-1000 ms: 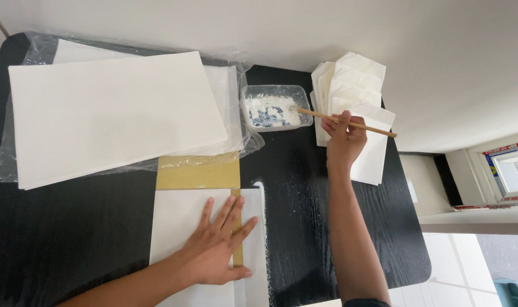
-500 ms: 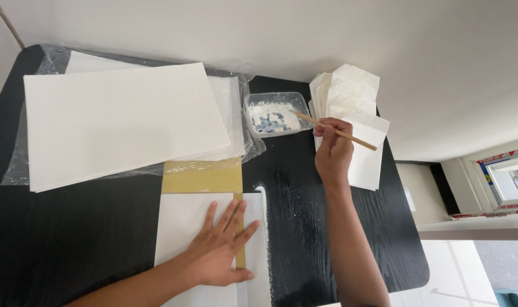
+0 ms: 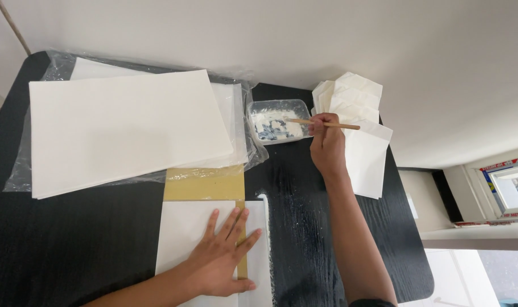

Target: The person applies a white substance to the edges and corners of paper using a brush, folds the paper, and then positions and presses a sheet of paper onto a cardboard base.

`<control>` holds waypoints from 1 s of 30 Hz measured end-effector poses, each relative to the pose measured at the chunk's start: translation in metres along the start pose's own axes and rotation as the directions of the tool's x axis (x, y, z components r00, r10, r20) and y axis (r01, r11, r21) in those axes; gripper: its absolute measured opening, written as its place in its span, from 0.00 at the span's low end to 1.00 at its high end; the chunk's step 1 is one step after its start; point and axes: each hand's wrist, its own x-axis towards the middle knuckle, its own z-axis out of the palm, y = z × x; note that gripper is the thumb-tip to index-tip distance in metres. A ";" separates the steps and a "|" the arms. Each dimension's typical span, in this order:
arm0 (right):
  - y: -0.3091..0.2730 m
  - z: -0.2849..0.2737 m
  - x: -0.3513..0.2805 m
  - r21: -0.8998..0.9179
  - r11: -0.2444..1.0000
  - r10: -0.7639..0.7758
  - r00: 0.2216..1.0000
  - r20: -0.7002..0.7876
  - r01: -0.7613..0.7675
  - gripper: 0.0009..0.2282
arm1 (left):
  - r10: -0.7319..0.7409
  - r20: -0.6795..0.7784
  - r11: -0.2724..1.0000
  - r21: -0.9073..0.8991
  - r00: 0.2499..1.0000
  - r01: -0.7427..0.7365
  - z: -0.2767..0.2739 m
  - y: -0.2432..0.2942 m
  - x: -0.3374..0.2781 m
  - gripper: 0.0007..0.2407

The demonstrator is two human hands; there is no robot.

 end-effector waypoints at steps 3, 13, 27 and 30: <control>-0.005 -0.003 0.004 -0.022 0.999 0.038 0.999 -0.001 -0.038 0.10 | 0.005 -0.006 1.000 -0.004 1.000 -0.005 0.001 -0.001 0.000 0.42; -0.013 -0.004 0.020 0.017 0.986 0.169 0.980 -0.103 -0.168 0.09 | -0.028 0.075 1.000 -0.012 0.997 0.029 -0.012 0.005 -0.007 0.41; -0.022 -0.008 0.011 0.000 0.983 0.184 0.982 -0.051 -0.184 0.09 | -0.013 0.055 1.000 -0.005 0.998 0.013 -0.010 0.005 -0.007 0.41; -0.008 -0.001 0.010 0.230 0.959 0.219 0.949 -0.225 -0.166 0.10 | -0.025 0.067 1.000 -0.012 0.997 0.026 -0.013 0.007 -0.009 0.41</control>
